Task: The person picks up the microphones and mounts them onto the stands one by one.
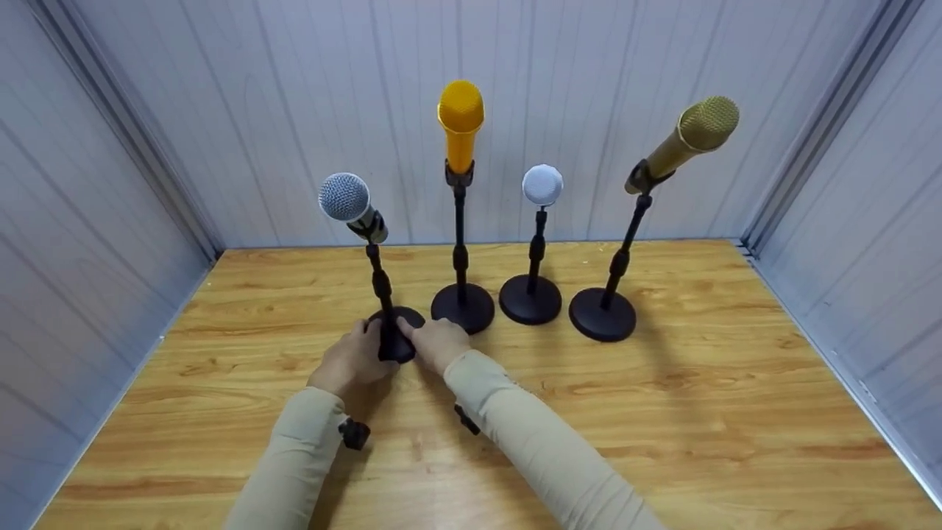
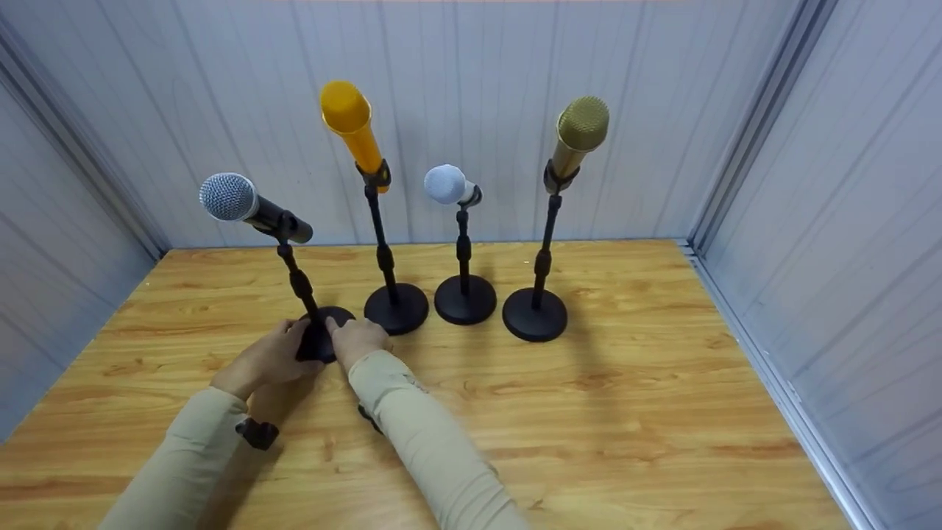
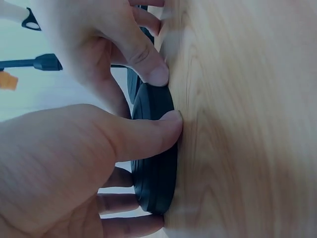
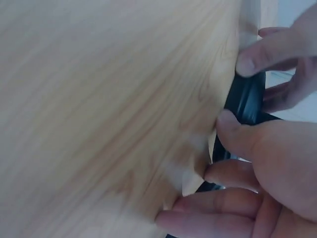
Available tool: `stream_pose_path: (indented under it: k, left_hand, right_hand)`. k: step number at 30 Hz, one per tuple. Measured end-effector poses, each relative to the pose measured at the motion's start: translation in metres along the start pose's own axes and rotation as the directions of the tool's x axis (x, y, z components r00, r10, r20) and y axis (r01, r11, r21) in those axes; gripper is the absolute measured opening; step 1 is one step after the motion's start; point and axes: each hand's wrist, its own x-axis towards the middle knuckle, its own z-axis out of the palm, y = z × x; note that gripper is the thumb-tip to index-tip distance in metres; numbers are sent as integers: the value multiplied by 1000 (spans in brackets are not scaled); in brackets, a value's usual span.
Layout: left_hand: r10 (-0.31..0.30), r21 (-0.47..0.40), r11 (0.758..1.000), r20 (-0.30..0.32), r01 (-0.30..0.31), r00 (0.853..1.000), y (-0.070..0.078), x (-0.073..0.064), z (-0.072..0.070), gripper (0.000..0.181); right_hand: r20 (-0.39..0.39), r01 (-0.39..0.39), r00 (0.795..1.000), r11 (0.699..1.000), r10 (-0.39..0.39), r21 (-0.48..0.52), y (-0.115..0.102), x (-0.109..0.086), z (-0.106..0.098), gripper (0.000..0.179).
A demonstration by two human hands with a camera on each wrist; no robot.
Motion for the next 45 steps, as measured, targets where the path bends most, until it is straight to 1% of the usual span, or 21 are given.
stream_pose_path:
  k: [3, 6, 10, 14, 18, 23, 29, 35, 39, 43, 45]
  left_hand:
    - [-31, 20, 999, 3, 31, 1000, -2, 3, -3, 84]
    - [-58, 45, 997, -1, 58, 998, -4, 4, -6, 85]
    - [-59, 44, 997, -12, 60, 998, -6, 4, -9, 85]
    - [-55, 39, 998, -30, 56, 998, -5, 4, -10, 85]
    - [-52, 47, 997, -45, 54, 998, 0, 8, -9, 83]
    - [-43, 55, 997, -46, 46, 998, 5, 13, -7, 83]
    - [-44, 56, 997, -47, 47, 998, 1, 13, -7, 84]
    - [-42, 41, 998, -66, 44, 997, -4, 11, -2, 85]
    - [-32, 32, 999, -78, 34, 996, -5, 8, 1, 85]
    - [-20, 39, 999, -75, 23, 997, -3, 6, 3, 85]
    - [-17, 44, 999, -60, 20, 998, -3, 6, 3, 84]
  right_hand:
    - [-15, -53, 998, 999, 53, -8, -9, 4, 0, 64]
    - [-48, -79, 996, 997, 79, 1, -16, 6, -1, 60]
    - [-68, -102, 992, 995, 103, 18, -20, 8, -2, 58]
    - [-83, -103, 991, 995, 104, 21, -17, 9, -3, 58]
    - [-76, -99, 992, 995, 101, 28, -9, 11, -3, 60]
    - [-73, -105, 991, 993, 109, 53, 0, 11, -3, 57]
    - [-61, -100, 993, 994, 103, 49, -2, 13, -2, 59]
    - [-75, -84, 993, 996, 87, 37, -5, 12, 0, 59]
    - [-81, -74, 994, 997, 76, 23, -5, 10, 5, 61]
    - [-88, -31, 996, 1000, 30, -4, -3, 4, 12, 65]
    - [-97, 18, 995, 1000, -19, -13, 2, 0, 14, 63]
